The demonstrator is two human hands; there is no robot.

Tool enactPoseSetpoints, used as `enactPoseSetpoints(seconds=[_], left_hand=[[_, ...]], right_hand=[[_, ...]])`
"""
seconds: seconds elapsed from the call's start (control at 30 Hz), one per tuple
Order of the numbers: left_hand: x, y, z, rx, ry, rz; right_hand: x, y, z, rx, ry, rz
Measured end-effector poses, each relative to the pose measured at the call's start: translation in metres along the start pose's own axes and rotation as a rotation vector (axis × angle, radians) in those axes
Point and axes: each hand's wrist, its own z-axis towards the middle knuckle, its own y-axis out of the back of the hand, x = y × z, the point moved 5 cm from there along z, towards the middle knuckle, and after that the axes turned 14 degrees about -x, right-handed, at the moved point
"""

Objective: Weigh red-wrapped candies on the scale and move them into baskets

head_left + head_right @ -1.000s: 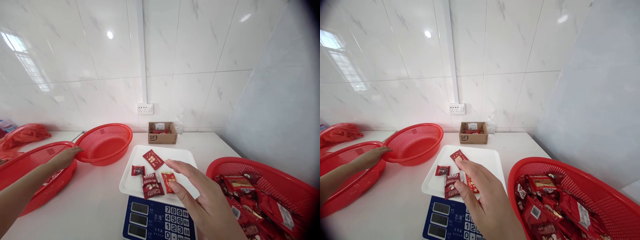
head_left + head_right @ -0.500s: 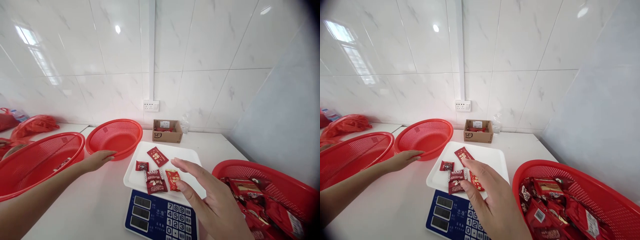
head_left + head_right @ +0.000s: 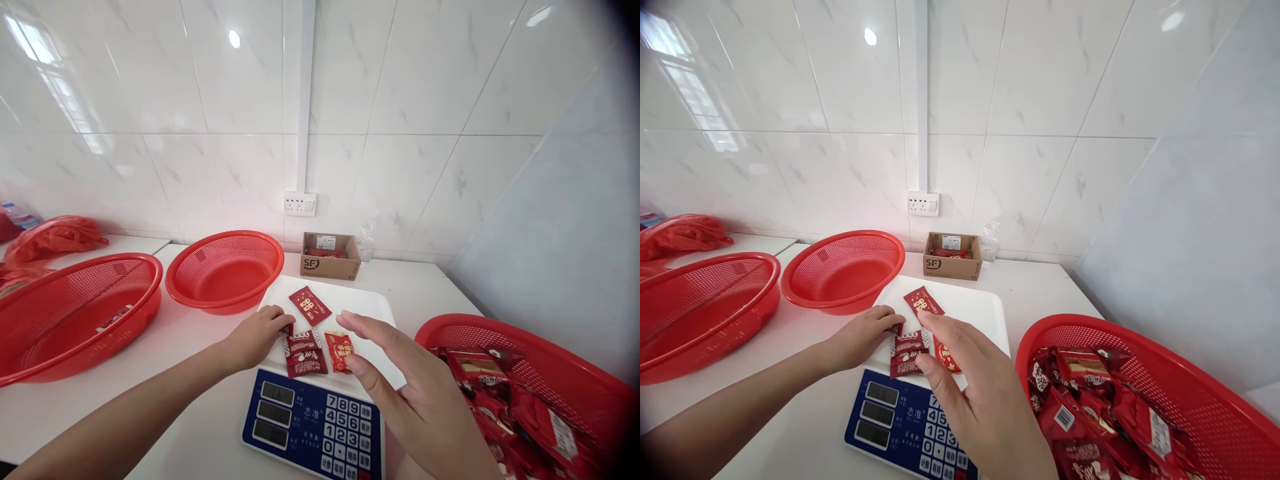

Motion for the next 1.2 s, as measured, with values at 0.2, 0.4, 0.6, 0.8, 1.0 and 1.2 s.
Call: enactPoseSetpoints(seconds=[0.2, 0.4, 0.6, 0.8, 1.0, 1.2], left_hand=[[0.053, 0.041, 0.018, -0.255, 0.218, 0.215], [0.046, 0.051, 0.016, -0.275, 0.328, 0.05], [-0.047, 0.01, -0.004, 0.071, 0.017, -0.229], [-0.03, 0.013, 0.003, -0.118, 0.106, -0.283], [0.046, 0.06, 0.021, -0.478, 0.322, 0.103], [-0.023, 0.031, 0.01, 0.051, 0.028, -0.26]], right_hand=[[0.0, 0.003, 0.001, -0.028, 0.008, 0.022], [-0.001, 0.003, 0.0, -0.025, 0.007, 0.009], [-0.003, 0.0, 0.001, -0.022, 0.016, -0.006], [-0.001, 0.0, 0.001, -0.016, 0.0, 0.016], [-0.003, 0.001, 0.001, -0.017, -0.017, 0.021], [-0.006, 0.0, 0.003, -0.008, -0.025, 0.019]])
